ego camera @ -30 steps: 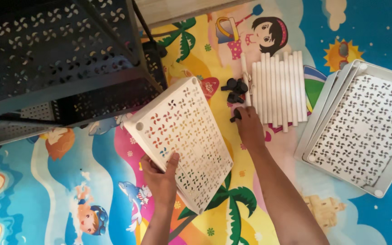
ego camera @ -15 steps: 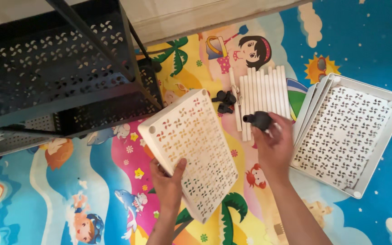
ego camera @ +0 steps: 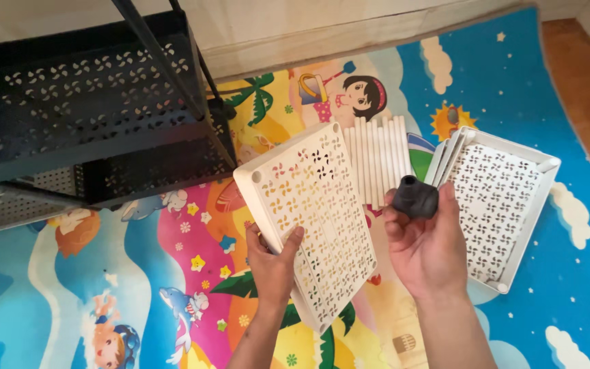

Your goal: The person assembles a three-tiered black plastic storage rack by inserting four vertical poles into the corners of perforated trays and securing them with small black connectors. They then handle white trays and white poles, attaching black feet to the white trays.

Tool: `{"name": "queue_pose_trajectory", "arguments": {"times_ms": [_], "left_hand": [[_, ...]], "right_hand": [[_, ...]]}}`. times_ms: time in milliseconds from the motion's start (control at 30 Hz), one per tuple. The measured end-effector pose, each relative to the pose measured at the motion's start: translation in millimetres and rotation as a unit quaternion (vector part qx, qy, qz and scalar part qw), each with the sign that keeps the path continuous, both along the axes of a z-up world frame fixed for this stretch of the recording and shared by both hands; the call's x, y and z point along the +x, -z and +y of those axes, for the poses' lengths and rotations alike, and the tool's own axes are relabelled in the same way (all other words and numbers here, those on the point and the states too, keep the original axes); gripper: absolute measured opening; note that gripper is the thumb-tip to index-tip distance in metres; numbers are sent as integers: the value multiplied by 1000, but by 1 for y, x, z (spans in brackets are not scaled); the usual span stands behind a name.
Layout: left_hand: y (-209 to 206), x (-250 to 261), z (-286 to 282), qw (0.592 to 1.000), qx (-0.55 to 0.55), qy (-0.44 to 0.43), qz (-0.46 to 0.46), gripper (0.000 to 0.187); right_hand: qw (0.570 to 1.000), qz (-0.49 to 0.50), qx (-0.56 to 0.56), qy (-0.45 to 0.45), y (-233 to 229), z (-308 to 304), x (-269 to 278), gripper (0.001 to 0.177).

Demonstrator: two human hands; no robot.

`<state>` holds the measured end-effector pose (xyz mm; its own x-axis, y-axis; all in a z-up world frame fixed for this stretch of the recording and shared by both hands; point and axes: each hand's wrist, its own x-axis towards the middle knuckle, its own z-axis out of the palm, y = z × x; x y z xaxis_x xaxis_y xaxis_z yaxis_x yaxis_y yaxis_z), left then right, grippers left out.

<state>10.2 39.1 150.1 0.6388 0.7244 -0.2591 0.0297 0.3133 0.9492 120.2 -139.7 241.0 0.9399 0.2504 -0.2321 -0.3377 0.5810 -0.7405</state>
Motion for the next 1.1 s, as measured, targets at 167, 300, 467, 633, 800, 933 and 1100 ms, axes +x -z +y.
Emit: {"name": "queue_pose_trajectory", "arguments": {"times_ms": [167,300,467,633,800,933,1100], "left_hand": [[-3,-1,-9,1000,-8,11,26,52],[-13,1,-14,999,-6,30,10,54],[-28,3,-19,998,36,38,-16,68],[-42,1,-16,994,75,77,15,74],[-41,1,-15,982,165,96,-6,82],[-40,0,-14,976,167,139,-30,82],[-56,2,-8,959,210,192,-17,81]], "right_hand": [[994,80,69,-25,-5,-7,-1,54],[995,-90,-29,-18,-18,13,-13,45],[931,-260,-253,-42,-24,45,-22,53],[934,-258,-235,-77,-24,59,-18,49],[908,-329,-252,-60,-19,49,-19,49],[899,-356,-252,-44,-13,35,-19,50],[904,-353,-237,-48,-4,23,-17,47]]}}
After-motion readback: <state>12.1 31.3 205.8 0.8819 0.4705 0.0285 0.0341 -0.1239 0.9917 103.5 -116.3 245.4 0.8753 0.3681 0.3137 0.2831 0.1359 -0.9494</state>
